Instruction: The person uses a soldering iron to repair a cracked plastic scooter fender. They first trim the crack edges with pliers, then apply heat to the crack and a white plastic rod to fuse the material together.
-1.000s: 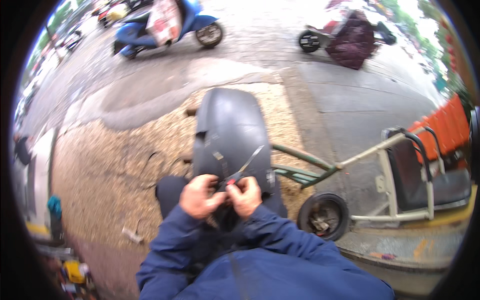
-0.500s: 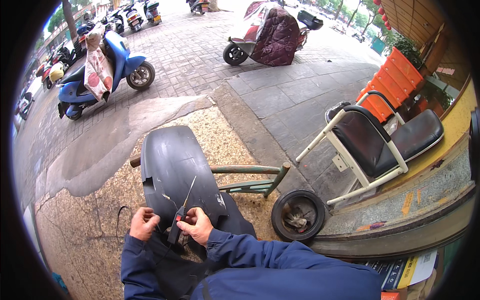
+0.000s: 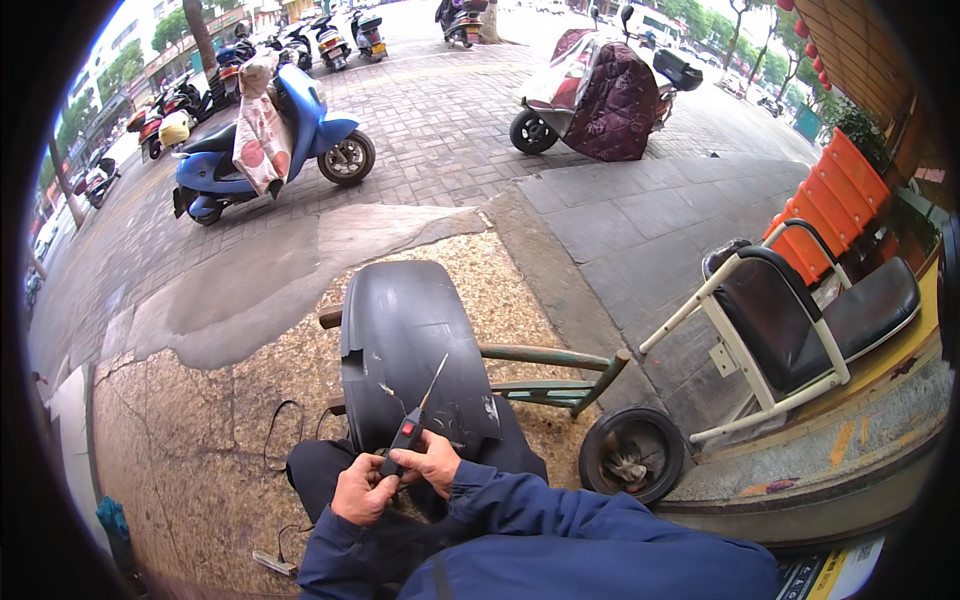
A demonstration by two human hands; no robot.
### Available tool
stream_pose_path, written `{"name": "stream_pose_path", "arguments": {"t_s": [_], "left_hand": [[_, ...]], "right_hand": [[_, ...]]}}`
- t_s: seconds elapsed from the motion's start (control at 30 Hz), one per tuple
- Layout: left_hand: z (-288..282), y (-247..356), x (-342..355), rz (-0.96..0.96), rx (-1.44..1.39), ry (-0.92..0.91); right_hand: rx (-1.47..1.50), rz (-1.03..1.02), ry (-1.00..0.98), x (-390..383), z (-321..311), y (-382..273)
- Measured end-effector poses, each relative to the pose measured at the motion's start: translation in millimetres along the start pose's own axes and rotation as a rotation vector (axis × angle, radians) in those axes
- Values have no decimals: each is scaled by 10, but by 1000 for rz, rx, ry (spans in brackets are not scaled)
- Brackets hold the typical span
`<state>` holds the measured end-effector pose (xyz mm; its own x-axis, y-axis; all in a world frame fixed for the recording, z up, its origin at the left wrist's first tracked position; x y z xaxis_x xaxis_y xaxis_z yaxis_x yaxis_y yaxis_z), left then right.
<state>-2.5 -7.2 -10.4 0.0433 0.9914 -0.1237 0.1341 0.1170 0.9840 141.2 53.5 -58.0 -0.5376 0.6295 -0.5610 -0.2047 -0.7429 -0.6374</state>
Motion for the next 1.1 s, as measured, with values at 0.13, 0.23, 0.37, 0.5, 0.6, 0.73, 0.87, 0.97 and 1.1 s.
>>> {"name": "stream_pose_path", "arguments": {"t_s": [0.13, 0.23, 0.37, 0.5, 0.6, 0.73, 0.87, 0.97, 1.1], "left_hand": [[-134, -23, 49, 53, 130, 3], [-505, -74, 286, 124, 348, 71], [-1009, -318, 810, 122, 492, 149], [-1312, -841, 1271, -38, 511, 215], [-1353, -1168, 1519, -111, 578, 241], [-1256, -1295, 1637, -203, 459, 247], [-1038, -1138, 1617, -296, 70, 234], [-873, -1034, 1637, -280, -226, 223], [-845, -1125, 1735, -236, -352, 229]], "right_hand": [[-20, 52, -5, -8, -53, 31], [-22, 45, 29, -21, -112, 60], [-7, 66, 47, -38, -119, 89], [-19, 38, 27, -82, -87, 54], [-70, 71, 100, -79, -159, 73], [-36, 21, -4, -110, -202, 90], [-10, 76, 1, -70, -221, 119], [23, 91, 7, -57, -185, 100], [18, 104, 25, -40, -159, 57]]}}
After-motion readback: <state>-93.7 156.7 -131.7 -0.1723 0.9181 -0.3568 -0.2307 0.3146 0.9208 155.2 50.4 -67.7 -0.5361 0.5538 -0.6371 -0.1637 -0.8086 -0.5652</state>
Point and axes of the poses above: each hand's wrist, its own x-axis towards the middle knuckle, its own z-axis out of the palm, y = z × x, the point moved 6 cm from there along x, towards the middle knuckle, and after that the axes turned 14 degrees about z, right-handed, at the moved point
